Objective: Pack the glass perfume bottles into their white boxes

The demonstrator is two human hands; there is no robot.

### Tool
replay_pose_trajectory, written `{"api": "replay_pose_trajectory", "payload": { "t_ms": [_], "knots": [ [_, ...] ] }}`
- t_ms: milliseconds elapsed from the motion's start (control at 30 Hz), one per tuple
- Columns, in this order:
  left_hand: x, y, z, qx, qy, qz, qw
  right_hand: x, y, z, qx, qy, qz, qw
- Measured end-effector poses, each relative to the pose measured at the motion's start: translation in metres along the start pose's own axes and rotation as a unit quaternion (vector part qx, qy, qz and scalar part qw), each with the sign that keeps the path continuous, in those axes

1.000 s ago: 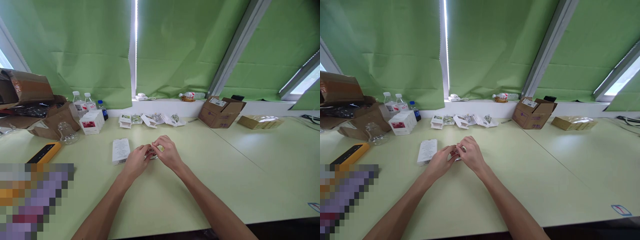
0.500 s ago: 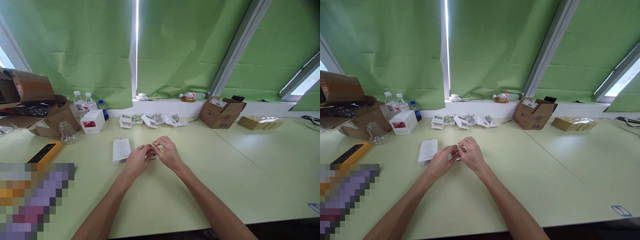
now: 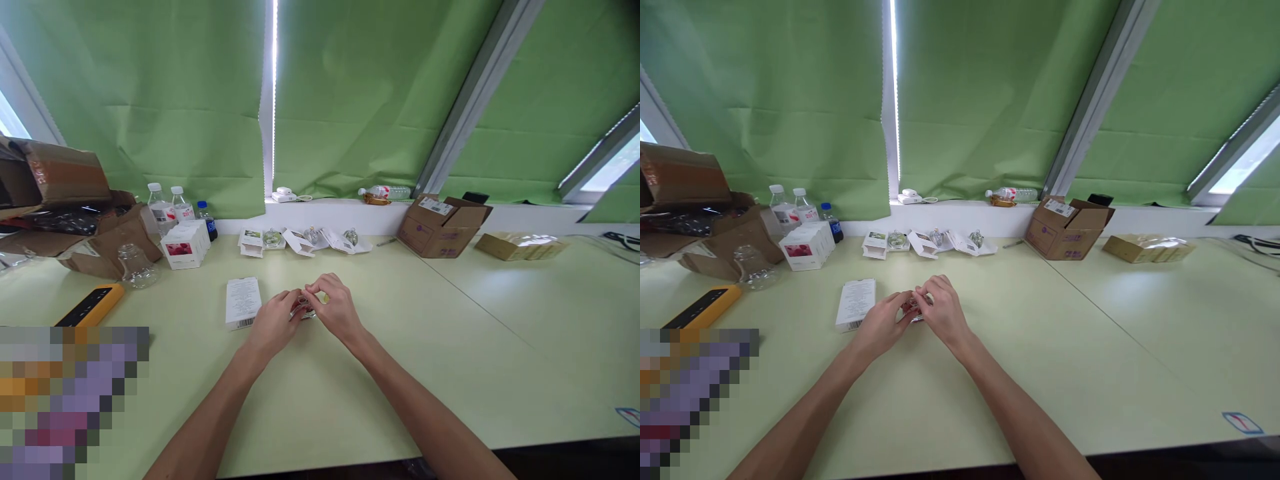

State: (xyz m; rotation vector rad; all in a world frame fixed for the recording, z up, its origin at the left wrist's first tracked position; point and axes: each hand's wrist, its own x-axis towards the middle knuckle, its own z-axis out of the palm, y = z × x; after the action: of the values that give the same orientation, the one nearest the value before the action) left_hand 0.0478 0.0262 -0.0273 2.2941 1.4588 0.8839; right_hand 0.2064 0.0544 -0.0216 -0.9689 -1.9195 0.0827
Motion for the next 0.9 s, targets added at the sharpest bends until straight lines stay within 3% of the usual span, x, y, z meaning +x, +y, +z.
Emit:
{"api": "replay_pose_trajectory", "payload": {
  "t_ms": [233, 900],
  "knots": [
    [0.0005, 0.0014, -0.0004, -0.004, 0.000, -0.004, 1.000, -0.0007, -0.0032, -0.0029, 0.011, 0.000, -0.024, 1.000],
    [0.0005, 0.0004, 0.0002, -0.001, 0.002, 0.003, 1.000, 0.0009, -0.0041, -0.0026, -0.012, 0.000, 0.004, 1.000]
  ]
}}
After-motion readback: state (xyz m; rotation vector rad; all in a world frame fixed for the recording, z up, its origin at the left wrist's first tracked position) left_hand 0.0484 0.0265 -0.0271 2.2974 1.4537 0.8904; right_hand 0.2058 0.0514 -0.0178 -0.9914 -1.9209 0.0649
